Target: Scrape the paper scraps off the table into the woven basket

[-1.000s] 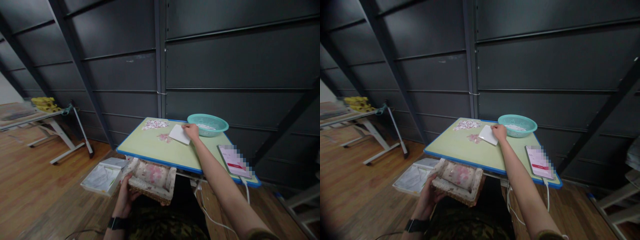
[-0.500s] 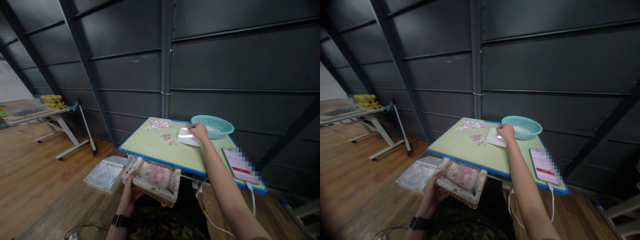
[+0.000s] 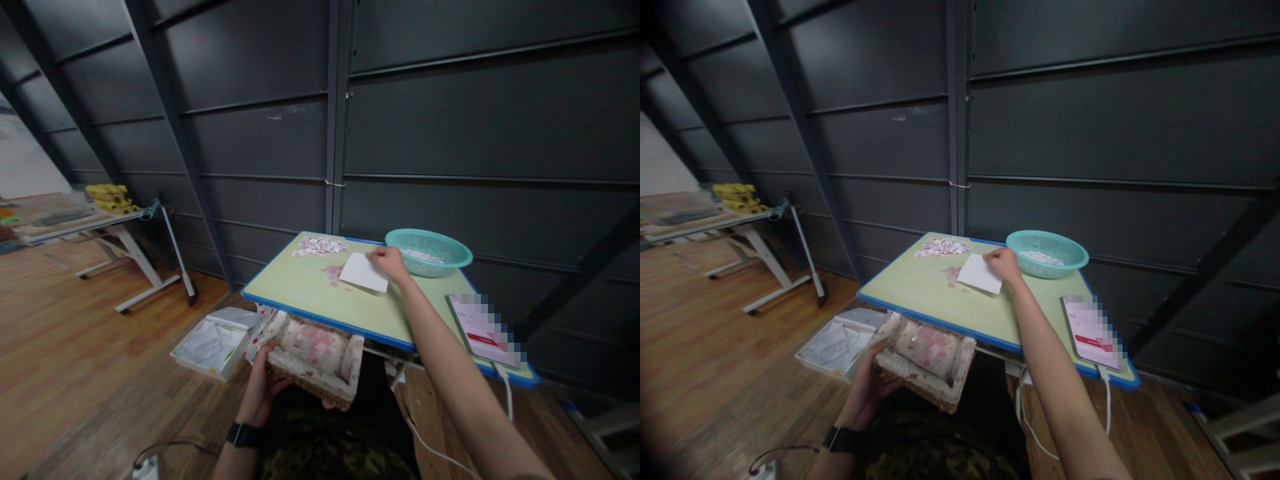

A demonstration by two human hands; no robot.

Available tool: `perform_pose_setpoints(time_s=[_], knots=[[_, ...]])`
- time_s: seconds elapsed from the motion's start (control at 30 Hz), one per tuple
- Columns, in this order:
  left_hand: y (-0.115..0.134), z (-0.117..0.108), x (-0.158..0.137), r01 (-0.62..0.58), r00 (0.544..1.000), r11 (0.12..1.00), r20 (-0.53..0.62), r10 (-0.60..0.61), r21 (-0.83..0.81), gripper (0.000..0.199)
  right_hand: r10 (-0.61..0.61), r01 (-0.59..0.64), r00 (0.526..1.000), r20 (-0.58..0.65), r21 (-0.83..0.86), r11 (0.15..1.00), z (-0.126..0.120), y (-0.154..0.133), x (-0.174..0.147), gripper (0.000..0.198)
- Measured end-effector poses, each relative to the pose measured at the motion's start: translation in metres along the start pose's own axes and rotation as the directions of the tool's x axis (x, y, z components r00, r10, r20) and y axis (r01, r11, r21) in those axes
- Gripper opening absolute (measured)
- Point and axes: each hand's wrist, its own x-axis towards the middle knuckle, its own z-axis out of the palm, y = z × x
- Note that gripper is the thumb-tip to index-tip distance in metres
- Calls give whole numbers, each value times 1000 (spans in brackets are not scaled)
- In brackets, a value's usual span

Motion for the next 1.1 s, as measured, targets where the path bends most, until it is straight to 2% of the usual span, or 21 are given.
perform_pose_setpoints(time_s=[0.17, 0.37, 0.5, 0.67, 0.83, 0.97, 1.1], knots=[[-2, 0, 4, 13, 1000, 1000, -1, -13, -8, 28, -27, 18, 994, 107, 90, 996, 8, -1, -1, 31], [-4, -1, 5, 20, 1000, 1000, -4, -20, -5, 40, 19, -35, 996, 92, 178, 983, 8, 0, -2, 34], [-3, 0, 2, 14, 1000, 1000, 3, -14, 4, 37, -14, -32, 981, 194, 235, 971, 11, 0, -3, 32], [-3, 0, 1, 4, 1000, 1000, 12, -4, 6, 43, 8, -48, 988, 154, 254, 966, 14, -3, -4, 32], [-2, 0, 1, 20, 1000, 1000, -4, -20, 2, 48, 5, -63, 978, 210, 272, 960, 13, -6, -6, 36], [-1, 0, 0, 19, 1000, 1000, 8, -19, 2, 45, 3, -57, 986, 169, 314, 948, 13, -5, -6, 36], [0, 2, -1, 16, 1000, 1000, -1, -16, 1, 43, -15, -45, 978, 206, 283, 958, 15, -6, -7, 34]])
